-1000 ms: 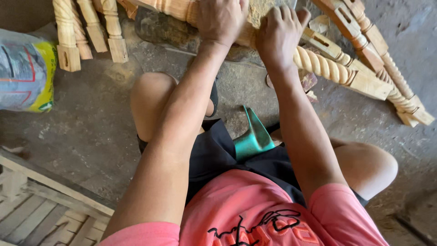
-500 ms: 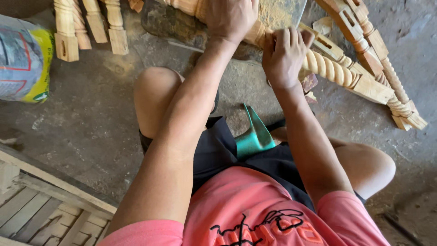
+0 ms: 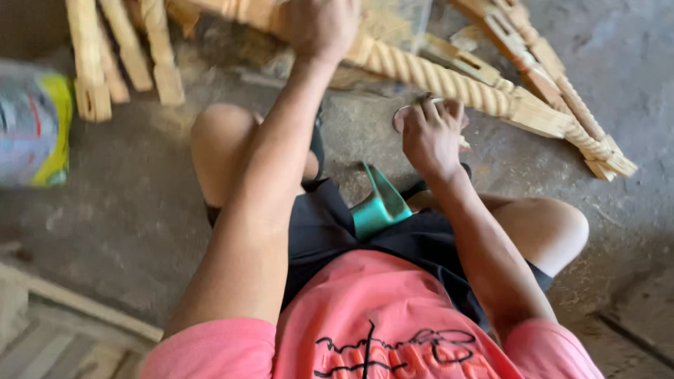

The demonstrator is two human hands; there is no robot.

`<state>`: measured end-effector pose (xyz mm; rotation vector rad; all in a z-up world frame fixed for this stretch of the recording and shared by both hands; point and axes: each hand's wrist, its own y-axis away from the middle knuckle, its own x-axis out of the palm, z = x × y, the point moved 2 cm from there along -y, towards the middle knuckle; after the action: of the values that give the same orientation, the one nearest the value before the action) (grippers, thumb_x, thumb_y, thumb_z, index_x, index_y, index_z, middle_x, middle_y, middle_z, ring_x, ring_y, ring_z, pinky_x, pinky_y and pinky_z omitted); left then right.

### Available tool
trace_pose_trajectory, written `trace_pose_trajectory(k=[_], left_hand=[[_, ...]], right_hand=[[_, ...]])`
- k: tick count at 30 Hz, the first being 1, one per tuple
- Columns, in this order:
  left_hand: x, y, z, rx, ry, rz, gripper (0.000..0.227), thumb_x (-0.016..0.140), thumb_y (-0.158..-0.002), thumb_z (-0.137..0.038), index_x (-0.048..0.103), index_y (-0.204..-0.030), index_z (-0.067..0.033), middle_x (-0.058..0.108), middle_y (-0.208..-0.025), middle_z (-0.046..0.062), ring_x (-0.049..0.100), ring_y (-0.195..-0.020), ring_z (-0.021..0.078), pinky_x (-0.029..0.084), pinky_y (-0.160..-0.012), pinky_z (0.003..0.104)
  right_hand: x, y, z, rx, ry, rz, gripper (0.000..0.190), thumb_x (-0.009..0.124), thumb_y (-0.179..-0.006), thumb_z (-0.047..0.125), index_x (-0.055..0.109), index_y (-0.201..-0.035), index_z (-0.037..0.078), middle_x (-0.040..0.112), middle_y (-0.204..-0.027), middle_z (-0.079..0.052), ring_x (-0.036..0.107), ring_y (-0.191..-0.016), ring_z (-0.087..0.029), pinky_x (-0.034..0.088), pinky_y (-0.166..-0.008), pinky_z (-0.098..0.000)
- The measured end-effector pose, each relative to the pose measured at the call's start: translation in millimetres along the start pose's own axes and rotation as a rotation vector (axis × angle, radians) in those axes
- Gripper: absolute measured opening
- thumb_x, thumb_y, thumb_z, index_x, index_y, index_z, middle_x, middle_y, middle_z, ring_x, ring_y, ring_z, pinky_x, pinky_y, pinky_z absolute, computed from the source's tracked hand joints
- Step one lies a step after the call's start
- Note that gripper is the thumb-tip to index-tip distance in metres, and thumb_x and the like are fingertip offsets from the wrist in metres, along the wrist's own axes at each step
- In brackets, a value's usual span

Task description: The person sands carved wooden furniture legs by hand using sandpaper and clears away wood shavings from the pieces.

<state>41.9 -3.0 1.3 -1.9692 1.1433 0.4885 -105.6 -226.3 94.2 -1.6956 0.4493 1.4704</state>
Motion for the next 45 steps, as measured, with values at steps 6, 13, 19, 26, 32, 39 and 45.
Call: trace_pose_trajectory(k=[6, 13, 19, 26, 32, 39, 45], left_hand=[[-29, -1, -14, 0.043, -0.007, 0.412, 0.045, 0.059, -0.104, -0.049, 0.067, -0.078, -0.0139, 0.068, -0.07, 0.007, 0.061, -0.06, 0.021, 0.048, -0.057, 0.04], [-108, 134, -152, 0.332, 0.408, 0.558, 0.031, 0.078, -0.093, -0.026, 0.066, -0.114, -0.0055, 0.07, -0.1, 0.012, 0.069, -0.092, 0.0226, 0.059, -0.079, 0.04], [-136, 225, -224, 0.462, 0.297, 0.405, 0.049, 0.083, -0.08, -0.025, 0.061, -0.119, -0.0052, 0.071, -0.106, 0.019, 0.07, -0.098, 0.0368, 0.059, -0.081, 0.045], [-124, 232, -202, -0.185, 0.501, 0.525, 0.023, 0.071, -0.09, -0.006, 0.068, -0.111, 0.0009, 0.076, -0.083, 0.012, 0.074, -0.072, 0.0222, 0.058, -0.062, 0.033], [-123, 228, -173, -0.514, 0.907, 0.49, 0.007, 0.063, -0.093, -0.002, 0.069, -0.094, 0.0015, 0.07, -0.08, 0.005, 0.067, -0.064, 0.0108, 0.059, -0.055, 0.028], [-131, 213, -168, -0.603, 0.933, 0.476, 0.007, 0.063, -0.092, -0.002, 0.069, -0.092, 0.0011, 0.07, -0.077, 0.007, 0.066, -0.059, 0.0126, 0.055, -0.051, 0.028], [-138, 204, -186, -0.568, 0.813, 0.566, 0.005, 0.065, -0.086, -0.001, 0.062, -0.084, 0.0014, 0.069, -0.07, 0.01, 0.067, -0.052, 0.0157, 0.056, -0.046, 0.028]], right_hand=[[-92, 92, -11, 0.355, -0.079, -0.209, 0.016, 0.083, -0.089, 0.008, 0.067, -0.089, 0.008, 0.062, -0.085, -0.007, 0.061, -0.085, -0.028, 0.041, -0.089, -0.0439], [-82, 133, -25, 0.497, -0.241, -0.315, 0.019, 0.082, -0.093, 0.018, 0.068, -0.084, 0.009, 0.065, -0.081, -0.006, 0.065, -0.085, -0.031, 0.046, -0.085, -0.0437], [-68, 130, -12, 0.544, -0.581, -0.172, 0.021, 0.076, -0.09, 0.022, 0.067, -0.081, 0.006, 0.068, -0.081, -0.017, 0.066, -0.075, -0.038, 0.051, -0.068, -0.0464], [-80, 127, 2, 0.412, -0.556, -0.157, 0.014, 0.068, -0.094, 0.017, 0.066, -0.089, 0.005, 0.069, -0.088, -0.016, 0.066, -0.085, -0.039, 0.05, -0.077, -0.0486], [-101, 132, 20, 0.134, -0.498, -0.082, 0.055, 0.068, -0.088, 0.015, 0.058, -0.142, 0.014, 0.069, -0.106, -0.012, 0.065, -0.101, -0.032, 0.044, -0.09, -0.0476], [-94, 133, 30, 0.006, -0.516, 0.007, 0.088, 0.078, -0.078, 0.023, 0.04, -0.155, 0.006, 0.064, -0.115, -0.016, 0.056, -0.11, -0.037, 0.042, -0.099, -0.0498], [-81, 125, 25, 0.131, -0.544, -0.005, 0.09, 0.083, -0.078, 0.022, 0.045, -0.158, 0.01, 0.061, -0.121, -0.014, 0.053, -0.117, -0.037, 0.041, -0.102, -0.048]])
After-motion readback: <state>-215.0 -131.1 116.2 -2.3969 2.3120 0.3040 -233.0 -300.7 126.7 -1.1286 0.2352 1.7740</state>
